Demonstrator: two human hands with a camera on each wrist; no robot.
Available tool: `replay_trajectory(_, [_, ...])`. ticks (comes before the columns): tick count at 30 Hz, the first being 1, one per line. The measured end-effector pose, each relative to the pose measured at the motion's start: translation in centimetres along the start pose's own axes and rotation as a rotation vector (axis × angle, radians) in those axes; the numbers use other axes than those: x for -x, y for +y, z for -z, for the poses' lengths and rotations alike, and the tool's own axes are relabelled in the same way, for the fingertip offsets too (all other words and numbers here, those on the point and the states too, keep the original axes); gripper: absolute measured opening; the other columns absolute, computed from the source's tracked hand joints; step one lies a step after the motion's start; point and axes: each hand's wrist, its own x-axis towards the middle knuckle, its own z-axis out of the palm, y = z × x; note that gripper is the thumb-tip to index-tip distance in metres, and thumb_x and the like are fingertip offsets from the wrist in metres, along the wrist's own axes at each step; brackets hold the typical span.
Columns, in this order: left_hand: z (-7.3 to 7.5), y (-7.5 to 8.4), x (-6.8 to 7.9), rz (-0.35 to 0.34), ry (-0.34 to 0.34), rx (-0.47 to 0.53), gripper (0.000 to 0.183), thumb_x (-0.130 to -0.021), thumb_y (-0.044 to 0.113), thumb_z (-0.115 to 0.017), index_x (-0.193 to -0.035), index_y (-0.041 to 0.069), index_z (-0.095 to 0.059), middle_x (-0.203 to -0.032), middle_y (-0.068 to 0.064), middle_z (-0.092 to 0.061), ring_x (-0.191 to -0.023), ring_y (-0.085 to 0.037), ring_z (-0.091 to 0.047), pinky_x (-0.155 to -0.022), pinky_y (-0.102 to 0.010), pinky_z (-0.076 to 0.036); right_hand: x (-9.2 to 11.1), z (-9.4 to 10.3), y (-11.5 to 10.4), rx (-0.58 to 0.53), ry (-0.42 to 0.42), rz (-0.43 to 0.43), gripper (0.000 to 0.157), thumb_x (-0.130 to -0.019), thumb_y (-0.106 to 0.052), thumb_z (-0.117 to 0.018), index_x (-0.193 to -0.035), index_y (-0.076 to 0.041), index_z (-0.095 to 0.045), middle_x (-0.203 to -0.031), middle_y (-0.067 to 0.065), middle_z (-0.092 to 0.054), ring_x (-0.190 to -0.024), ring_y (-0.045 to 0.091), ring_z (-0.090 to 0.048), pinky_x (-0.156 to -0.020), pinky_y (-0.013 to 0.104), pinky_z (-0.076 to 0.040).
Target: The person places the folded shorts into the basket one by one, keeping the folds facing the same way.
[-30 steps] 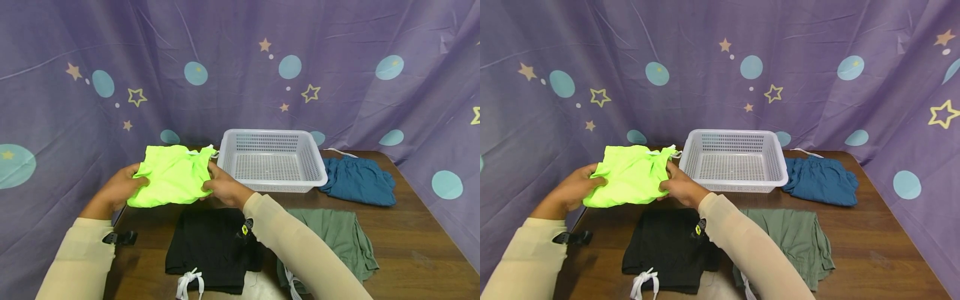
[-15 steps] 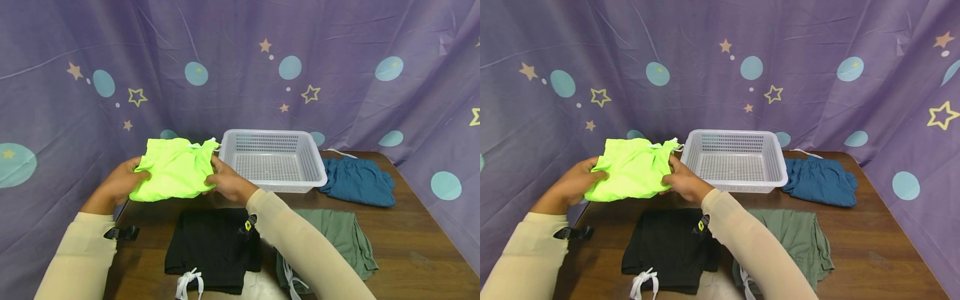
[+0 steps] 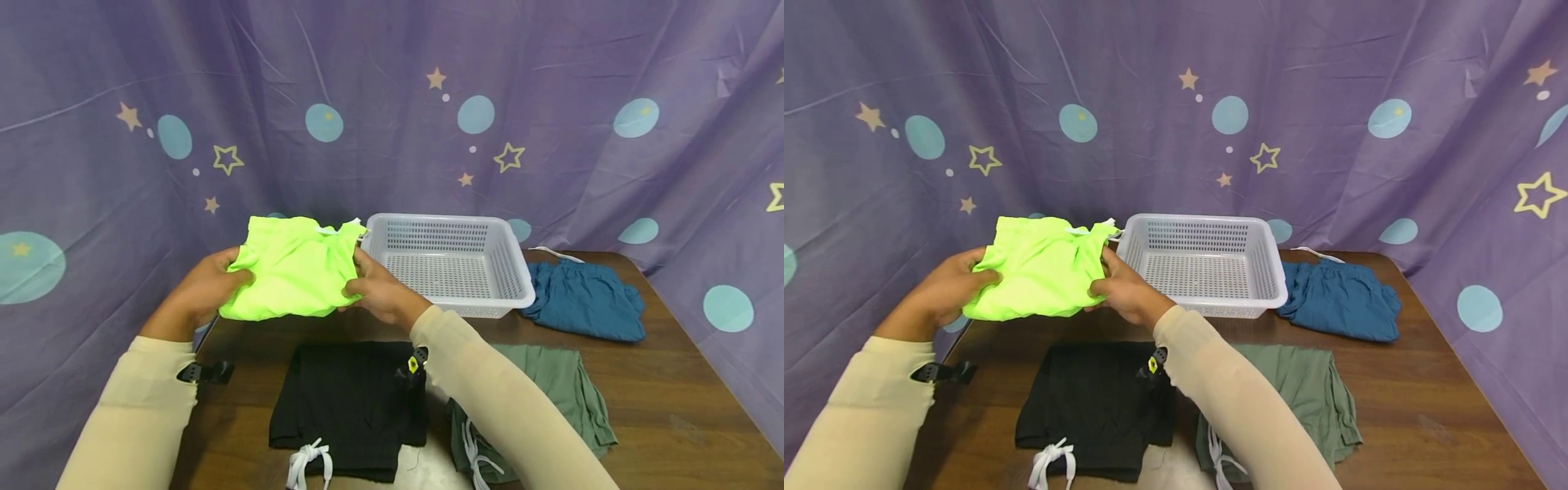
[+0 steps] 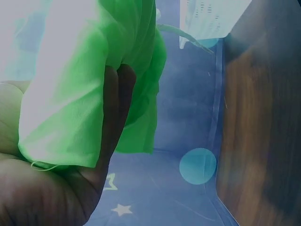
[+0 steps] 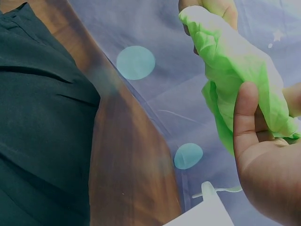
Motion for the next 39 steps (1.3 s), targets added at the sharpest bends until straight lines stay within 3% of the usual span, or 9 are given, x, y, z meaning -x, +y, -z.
replay_trajectory(4, [-0.3,0.4,-0.2,-0.001,-0.007,-0.002,0.041,-0.092,0.006,-0.050,-0.131,-0.001,-0.040,-0.087,-0.010,-0.056,-0.064,-0.019,-0.062,-0.057,-0.037,-0.053,0.2,0.3,-0.3,-0.011,0.003,0.004,0.080,-0.075,0.017,-0.043,-0.143,-0.021,-0.029,-0.121,0.016,-0.050,-0.092,0.028,-0.058,-0.068,0.047,-0.050])
replay_trajectory(24, [-2.0,1.9,-1.4,-0.017,-0.045,0.113,0.038,-0.089,0.000,-0.049,-0.126,0.001,-0.043,-0.086,-0.010,-0.058,-0.064,-0.022,-0.063,-0.057,-0.040,-0.054,1.4,1.9,-1.4,0.002,0.004,0.057,0.081,-0.075,0.017,-0.043,-0.144,-0.021,-0.026,-0.121,0.020,-0.049,-0.089,0.029,-0.058,-0.066,0.044,-0.050])
replay_trajectory(32, [-2.8,2.4,-2.1,-0.005,-0.055,0.074,0.041,-0.088,0.001,-0.049,-0.129,0.002,-0.043,-0.088,-0.012,-0.055,-0.064,-0.020,-0.062,-0.058,-0.038,-0.054,2.2,2.8,-1.8,-0.022,0.013,0.059,0.086,-0.076,0.016,-0.044,-0.148,-0.025,-0.021,-0.123,0.021,-0.047,-0.093,0.031,-0.057,-0.066,0.041,-0.051])
replay_trajectory(39, [-3.7,3.1,-2.6,-0.011,-0.090,0.107,0.043,-0.089,0.001,-0.048,-0.131,0.001,-0.042,-0.091,-0.016,-0.054,-0.065,-0.022,-0.063,-0.059,-0.038,-0.054,2.9,3.6,-2.1,-0.030,0.037,0.070,0.082,-0.076,0.018,-0.043,-0.146,-0.020,-0.025,-0.120,0.022,-0.047,-0.091,0.032,-0.057,-0.070,0.049,-0.049])
